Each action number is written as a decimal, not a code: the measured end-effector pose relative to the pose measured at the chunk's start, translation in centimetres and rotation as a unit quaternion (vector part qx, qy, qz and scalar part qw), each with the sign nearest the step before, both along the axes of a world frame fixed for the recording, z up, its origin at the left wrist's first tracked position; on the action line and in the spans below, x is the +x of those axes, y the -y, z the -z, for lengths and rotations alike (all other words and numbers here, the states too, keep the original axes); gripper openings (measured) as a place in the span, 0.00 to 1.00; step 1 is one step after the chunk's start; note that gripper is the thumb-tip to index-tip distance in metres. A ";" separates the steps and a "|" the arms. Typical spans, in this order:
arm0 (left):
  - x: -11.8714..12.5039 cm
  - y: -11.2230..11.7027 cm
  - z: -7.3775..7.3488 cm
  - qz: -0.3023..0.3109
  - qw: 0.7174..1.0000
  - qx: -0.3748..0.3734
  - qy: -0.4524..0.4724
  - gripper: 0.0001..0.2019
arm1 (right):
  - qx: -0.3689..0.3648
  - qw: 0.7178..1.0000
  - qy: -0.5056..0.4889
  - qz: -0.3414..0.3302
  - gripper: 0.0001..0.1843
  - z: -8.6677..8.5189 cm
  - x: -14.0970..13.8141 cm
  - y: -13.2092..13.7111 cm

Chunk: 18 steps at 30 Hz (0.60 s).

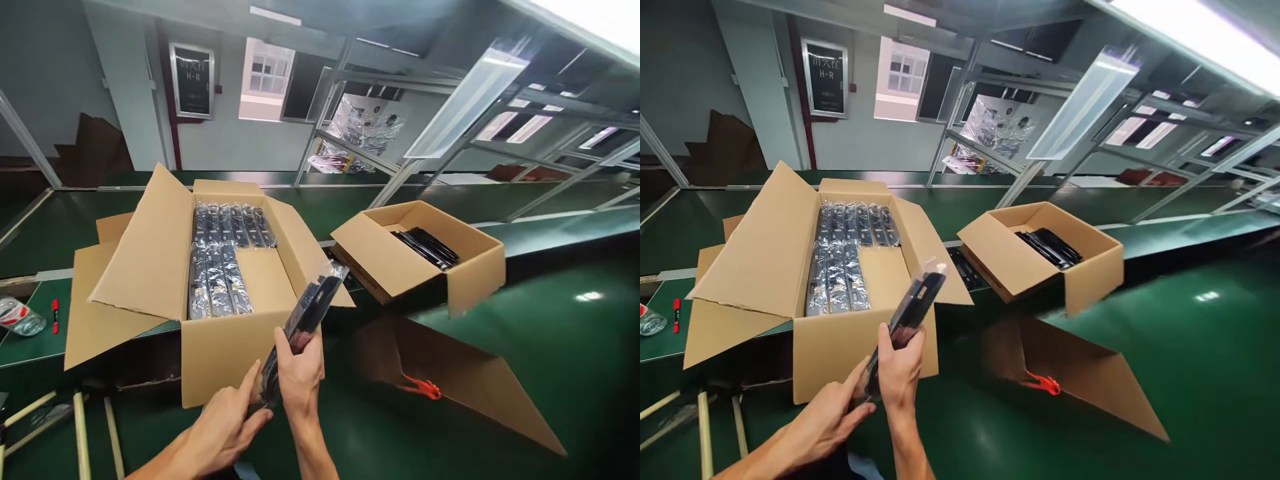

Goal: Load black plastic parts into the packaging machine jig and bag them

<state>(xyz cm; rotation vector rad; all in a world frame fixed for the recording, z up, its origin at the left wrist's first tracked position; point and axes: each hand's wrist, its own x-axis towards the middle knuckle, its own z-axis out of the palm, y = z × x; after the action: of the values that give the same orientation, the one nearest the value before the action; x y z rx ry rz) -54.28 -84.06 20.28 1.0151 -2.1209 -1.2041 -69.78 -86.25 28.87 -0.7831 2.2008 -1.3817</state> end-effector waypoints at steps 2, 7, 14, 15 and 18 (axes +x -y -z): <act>0.2 2.5 -0.2 -0.019 0.998 -0.063 -0.013 0.34 | 0.039 0.998 -0.048 -0.022 0.27 -2.5 -1.0 3.5; 1.5 8.6 -1.6 -0.184 0.924 -0.334 -0.033 0.12 | 0.111 0.964 -0.186 -0.155 0.31 -4.8 -3.0 11.9; 0.4 11.8 0.3 -0.183 0.869 -0.441 0.130 0.11 | 0.277 0.871 -0.283 -0.292 0.33 0.9 -3.3 19.2; 0.2 11.7 0.5 -0.183 0.865 -0.446 0.138 0.11 | 0.283 0.866 -0.284 -0.299 0.34 1.7 -3.4 19.6; -0.1 11.4 0.7 -0.193 0.863 -0.442 0.150 0.11 | 0.294 0.859 -0.282 -0.311 0.35 3.3 -3.6 20.4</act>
<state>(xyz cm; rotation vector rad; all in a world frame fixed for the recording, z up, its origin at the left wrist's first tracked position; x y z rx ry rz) -54.39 -95.48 19.55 1.1112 -2.1573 0.1724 -73.33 -106.66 25.61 -1.5877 2.2364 -0.1364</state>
